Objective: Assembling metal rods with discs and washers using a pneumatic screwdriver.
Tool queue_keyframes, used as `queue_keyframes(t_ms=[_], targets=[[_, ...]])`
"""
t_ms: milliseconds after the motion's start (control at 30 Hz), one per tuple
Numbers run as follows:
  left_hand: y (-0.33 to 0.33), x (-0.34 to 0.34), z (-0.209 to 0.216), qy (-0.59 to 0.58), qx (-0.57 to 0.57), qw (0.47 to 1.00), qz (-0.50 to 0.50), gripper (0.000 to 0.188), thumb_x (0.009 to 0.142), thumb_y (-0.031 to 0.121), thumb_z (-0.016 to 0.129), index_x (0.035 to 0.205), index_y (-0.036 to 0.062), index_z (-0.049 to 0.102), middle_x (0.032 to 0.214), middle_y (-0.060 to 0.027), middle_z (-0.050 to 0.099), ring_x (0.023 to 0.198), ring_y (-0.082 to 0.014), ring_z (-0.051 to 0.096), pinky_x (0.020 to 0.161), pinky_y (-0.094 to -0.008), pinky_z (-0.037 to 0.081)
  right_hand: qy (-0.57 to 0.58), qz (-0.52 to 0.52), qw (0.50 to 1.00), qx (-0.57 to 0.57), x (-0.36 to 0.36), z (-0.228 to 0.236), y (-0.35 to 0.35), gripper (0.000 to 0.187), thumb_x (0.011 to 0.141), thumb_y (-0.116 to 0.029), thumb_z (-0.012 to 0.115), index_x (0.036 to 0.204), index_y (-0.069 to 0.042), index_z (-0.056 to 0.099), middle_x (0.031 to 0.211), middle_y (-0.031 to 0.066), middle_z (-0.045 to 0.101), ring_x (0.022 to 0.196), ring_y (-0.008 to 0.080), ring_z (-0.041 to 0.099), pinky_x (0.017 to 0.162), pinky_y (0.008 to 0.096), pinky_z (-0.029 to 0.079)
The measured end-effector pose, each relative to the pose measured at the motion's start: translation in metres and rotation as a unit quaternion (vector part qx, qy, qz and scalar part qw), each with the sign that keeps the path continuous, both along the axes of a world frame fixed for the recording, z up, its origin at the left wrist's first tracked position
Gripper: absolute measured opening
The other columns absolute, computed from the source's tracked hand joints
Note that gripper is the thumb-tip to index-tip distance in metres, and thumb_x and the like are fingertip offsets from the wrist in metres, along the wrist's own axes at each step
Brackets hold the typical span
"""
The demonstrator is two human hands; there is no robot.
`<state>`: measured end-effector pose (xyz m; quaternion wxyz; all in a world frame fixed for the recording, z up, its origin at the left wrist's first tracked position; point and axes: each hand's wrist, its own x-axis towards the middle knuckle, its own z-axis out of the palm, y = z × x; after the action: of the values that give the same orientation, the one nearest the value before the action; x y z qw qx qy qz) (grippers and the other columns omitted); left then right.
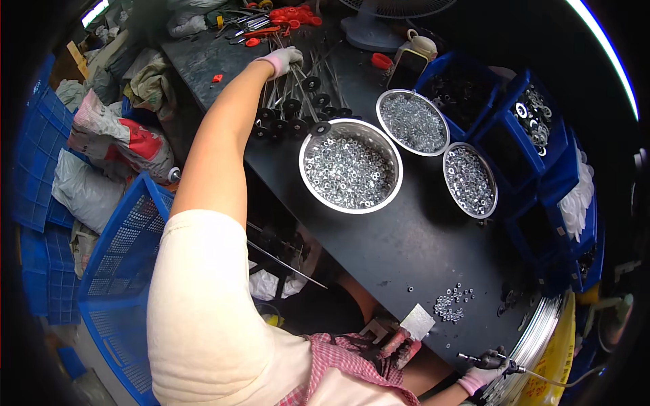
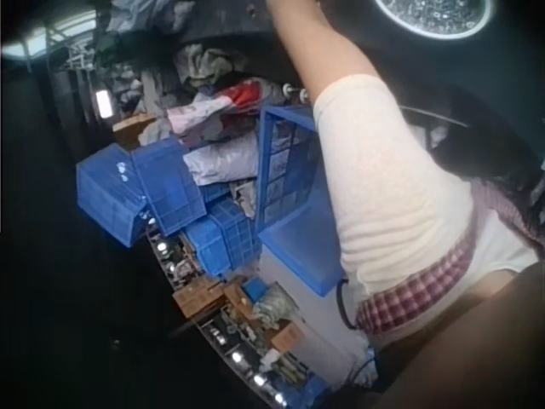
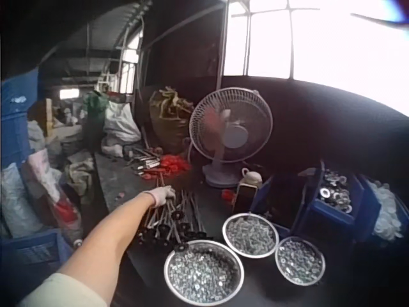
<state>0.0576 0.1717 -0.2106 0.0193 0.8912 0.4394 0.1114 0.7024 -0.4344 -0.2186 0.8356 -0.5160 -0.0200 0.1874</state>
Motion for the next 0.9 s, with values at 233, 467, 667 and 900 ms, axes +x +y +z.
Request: queue_keyframes(t_ms=[233, 467, 667, 900], targets=[[-0.061, 0.021, 0.025, 0.032, -0.107, 0.994, 0.012, 0.050, 0.063, -0.007, 0.043, 0.110, 0.0060, 0.053, 0.112, -0.0127, 0.052, 0.110, -0.0307, 0.046, 0.095, -0.0345, 0.036, -0.058, -0.009, 0.981, -0.187, -0.022, 0.008, 0.017, 0.031, 0.084, -0.033, 0.051, 0.102, -0.009, 0.051, 0.091, 0.0043, 0.056, 0.064, 0.0097, 0.048, 0.057, 0.0220, 0.043], [-0.159, 0.074, 0.061, -0.277, -0.154, 0.948, 0.034, 0.034, 0.088, 0.022, 0.045, 0.115, 0.0030, 0.051, 0.124, -0.0137, 0.046, 0.118, -0.0258, 0.041, 0.099, -0.0319, 0.030, -0.471, 0.030, 0.711, -0.521, -0.009, 0.019, 0.017, 0.052, 0.074, -0.012, 0.063, 0.119, 0.007, 0.045, 0.113, 0.0195, 0.053, 0.106, 0.0288, 0.050, 0.093, 0.0364, 0.037], [-0.221, 0.075, 0.044, -0.239, -0.012, 0.971, 0.015, 0.031, 0.090, 0.015, 0.043, 0.116, 0.0009, 0.050, 0.130, -0.0125, 0.041, 0.120, -0.0226, 0.038, 0.098, -0.0311, 0.030, -0.412, 0.020, 0.543, -0.732, -0.007, 0.020, 0.059, 0.050, 0.073, -0.025, 0.062, 0.116, -0.007, 0.044, 0.109, 0.0204, 0.046, 0.092, 0.0367, 0.057, 0.079, 0.0422, 0.048], [-0.299, 0.124, 0.051, -0.269, 0.030, 0.963, 0.006, 0.032, 0.091, 0.015, 0.039, 0.118, -0.0010, 0.048, 0.132, -0.0129, 0.039, 0.123, -0.0241, 0.035, 0.103, -0.0352, 0.024, -0.459, 0.147, 0.541, -0.689, 0.044, 0.020, 0.010, 0.050, 0.085, -0.045, 0.045, 0.103, 0.001, 0.054, 0.101, 0.0230, 0.057, 0.101, 0.0347, 0.053, 0.086, 0.0418, 0.042]])
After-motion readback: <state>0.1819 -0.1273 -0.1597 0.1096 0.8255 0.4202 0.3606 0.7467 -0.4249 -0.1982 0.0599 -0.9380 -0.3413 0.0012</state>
